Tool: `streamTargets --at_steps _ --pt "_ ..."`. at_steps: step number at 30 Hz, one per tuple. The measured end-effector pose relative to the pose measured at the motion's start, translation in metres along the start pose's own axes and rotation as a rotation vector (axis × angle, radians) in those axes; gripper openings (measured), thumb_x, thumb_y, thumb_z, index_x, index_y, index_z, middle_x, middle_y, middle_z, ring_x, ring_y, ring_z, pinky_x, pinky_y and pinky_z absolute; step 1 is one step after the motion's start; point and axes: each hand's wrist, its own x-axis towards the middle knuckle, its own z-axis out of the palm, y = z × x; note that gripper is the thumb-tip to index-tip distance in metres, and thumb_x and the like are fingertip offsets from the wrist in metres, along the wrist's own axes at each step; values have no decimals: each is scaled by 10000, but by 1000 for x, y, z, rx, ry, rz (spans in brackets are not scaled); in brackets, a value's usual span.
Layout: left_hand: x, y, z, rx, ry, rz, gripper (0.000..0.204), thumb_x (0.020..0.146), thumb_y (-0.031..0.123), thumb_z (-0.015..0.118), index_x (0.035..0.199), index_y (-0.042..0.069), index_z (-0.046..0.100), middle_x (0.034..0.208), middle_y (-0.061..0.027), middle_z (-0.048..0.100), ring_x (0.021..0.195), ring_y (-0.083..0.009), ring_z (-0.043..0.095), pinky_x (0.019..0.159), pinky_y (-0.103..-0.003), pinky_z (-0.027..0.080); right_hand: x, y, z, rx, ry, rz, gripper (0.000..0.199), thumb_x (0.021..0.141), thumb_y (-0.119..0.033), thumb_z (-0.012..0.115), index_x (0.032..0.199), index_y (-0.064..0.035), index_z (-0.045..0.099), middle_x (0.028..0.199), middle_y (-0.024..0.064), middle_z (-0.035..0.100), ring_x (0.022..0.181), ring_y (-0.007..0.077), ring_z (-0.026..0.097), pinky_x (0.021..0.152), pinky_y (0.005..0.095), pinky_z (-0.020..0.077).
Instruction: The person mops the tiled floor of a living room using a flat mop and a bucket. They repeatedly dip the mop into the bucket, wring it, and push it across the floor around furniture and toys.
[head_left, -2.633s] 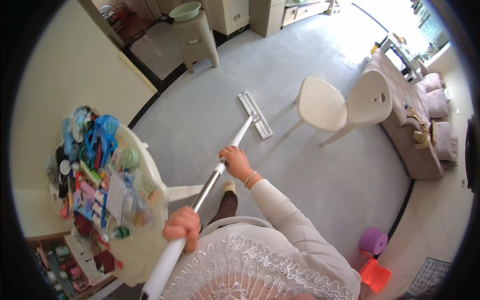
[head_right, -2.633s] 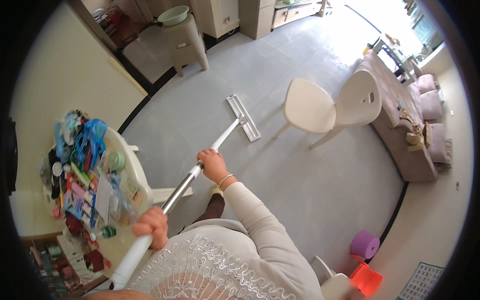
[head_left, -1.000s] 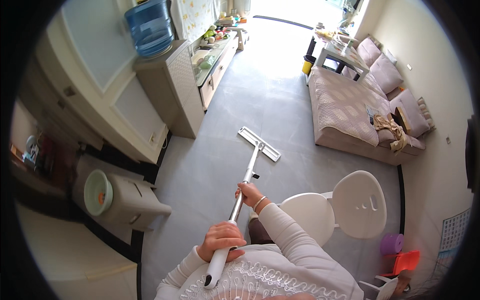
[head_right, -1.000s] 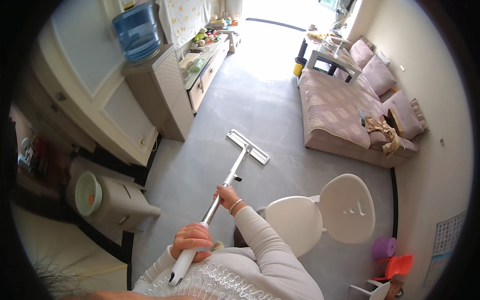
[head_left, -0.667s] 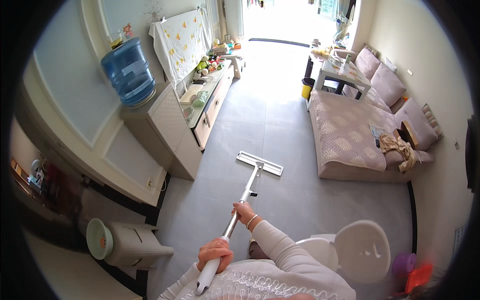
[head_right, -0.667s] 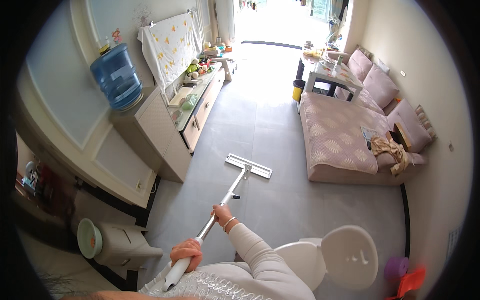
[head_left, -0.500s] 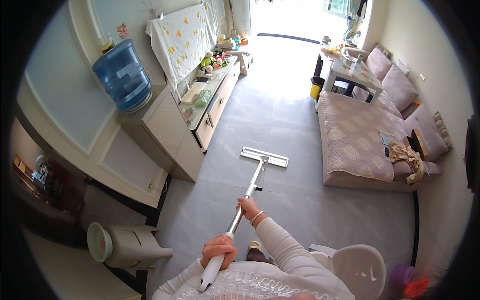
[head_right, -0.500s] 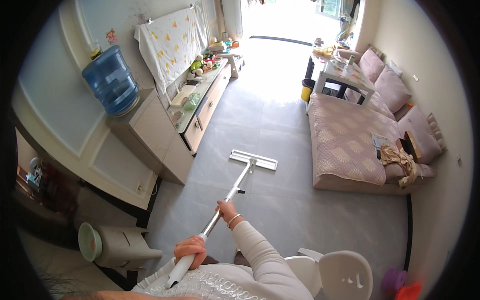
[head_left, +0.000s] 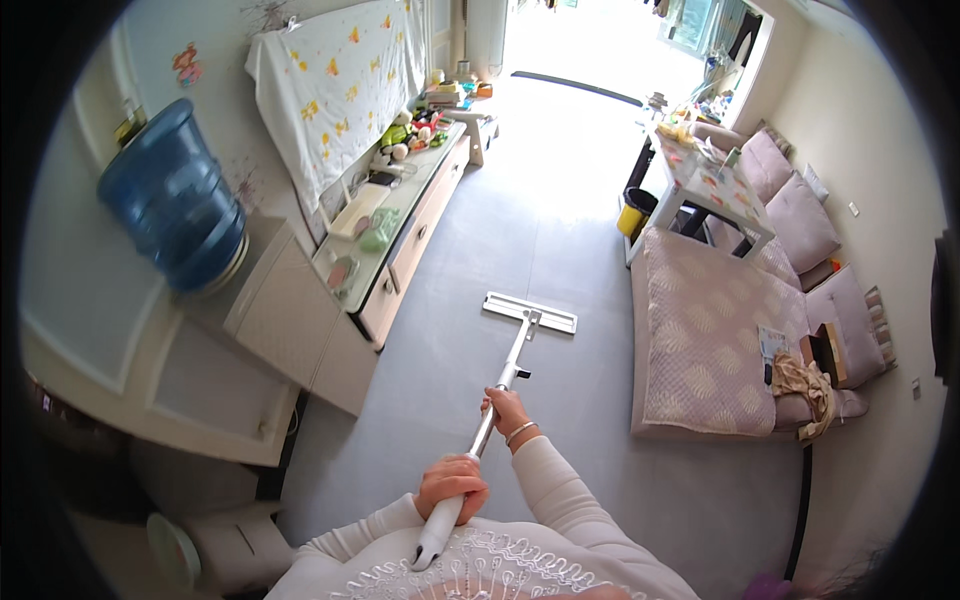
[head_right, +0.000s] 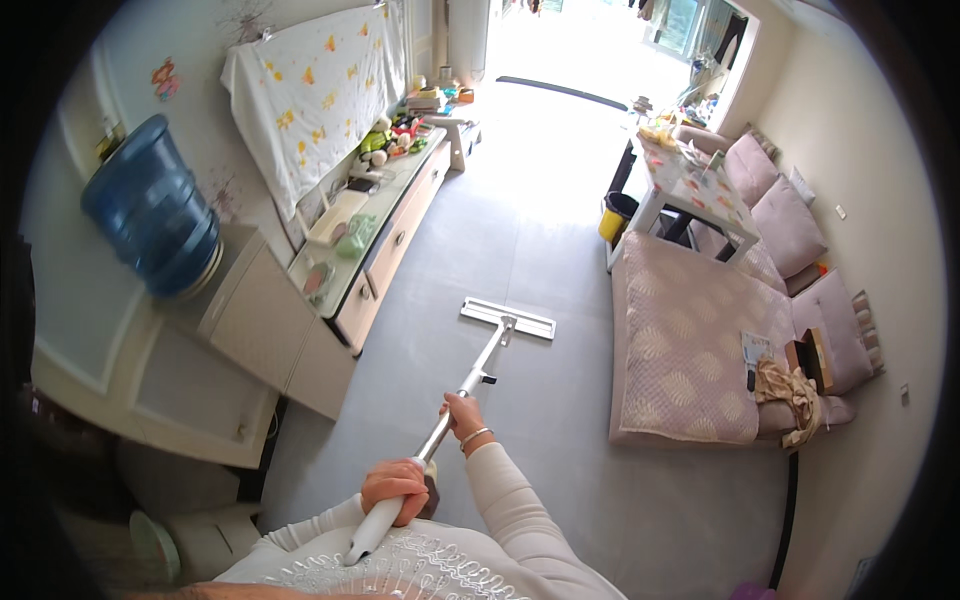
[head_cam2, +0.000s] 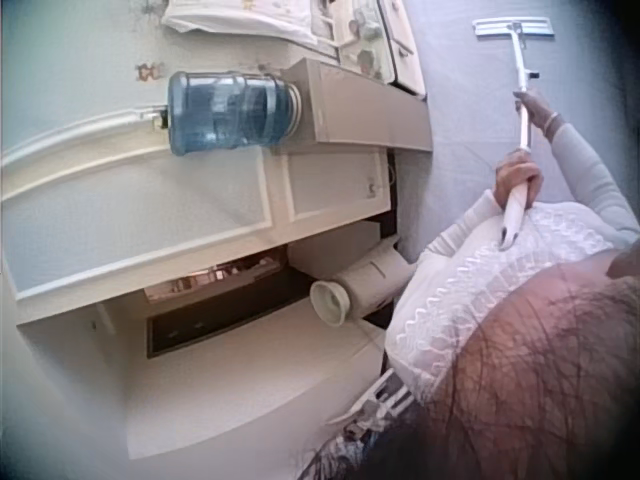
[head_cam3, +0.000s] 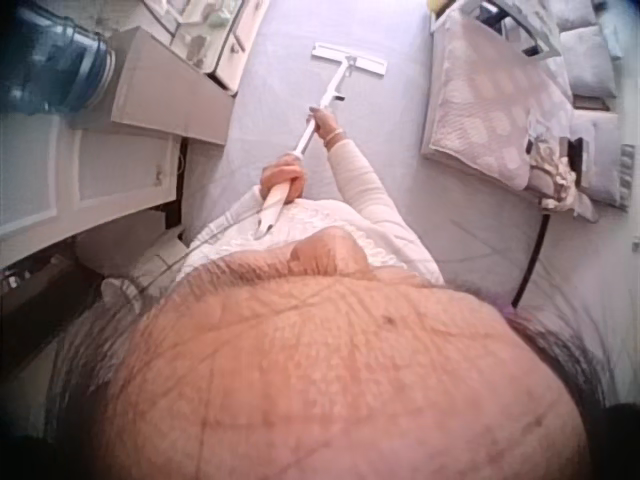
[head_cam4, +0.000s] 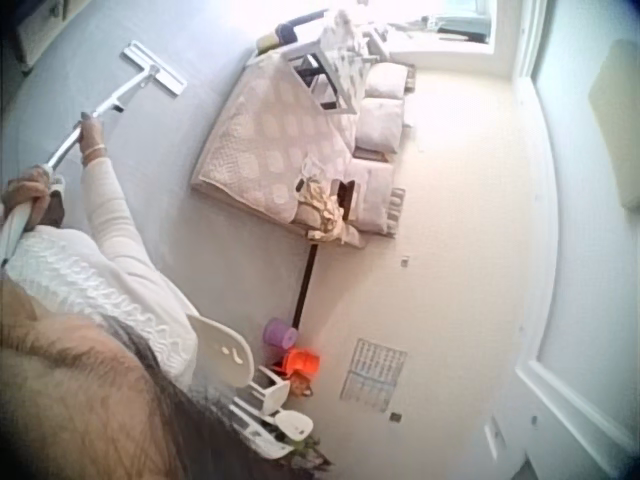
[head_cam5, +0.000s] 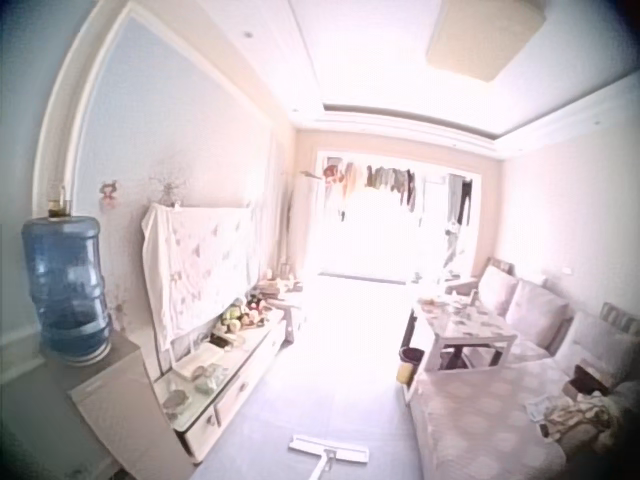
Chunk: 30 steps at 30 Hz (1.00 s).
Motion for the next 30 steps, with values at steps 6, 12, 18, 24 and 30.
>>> streamTargets --at_steps 6,12,18,24,30 --pt "86 -95 -38 -10 19 -36 180 695 -110 649 810 11 581 634 -91 561 554 -247 563 612 -358 508 97 -86 33 -64 55 33 118 858 -54 574 883 14 481 700 67 517 556 175 554 499 315 499" --pt "144 -175 -56 33 59 -119 161 707 -122 630 809 -8 582 651 -90 562 558 -233 547 644 -354 506 176 -146 72 -144 46 80 99 854 -55 566 863 9 490 678 65 515 549 177 556 489 315 481" --pt "231 -278 -40 136 88 -76 156 751 -82 634 861 15 581 663 -74 600 569 -189 576 647 -352 518 276 -251 86 -258 -53 52 118 843 -89 594 826 -1 516 649 74 542 525 178 557 451 317 448" --pt "321 -362 -15 169 91 -135 163 703 -108 641 803 8 584 651 -85 568 564 -221 562 616 -350 502 366 -330 78 -157 -135 58 127 827 -83 614 779 -8 522 644 61 520 541 172 566 470 303 460" --pt "374 -435 -6 182 85 -145 180 690 -102 654 810 15 587 660 -87 571 571 -234 569 616 -349 507 425 -394 79 -63 -152 72 160 831 -98 648 832 -4 518 689 60 526 543 163 562 487 304 483"
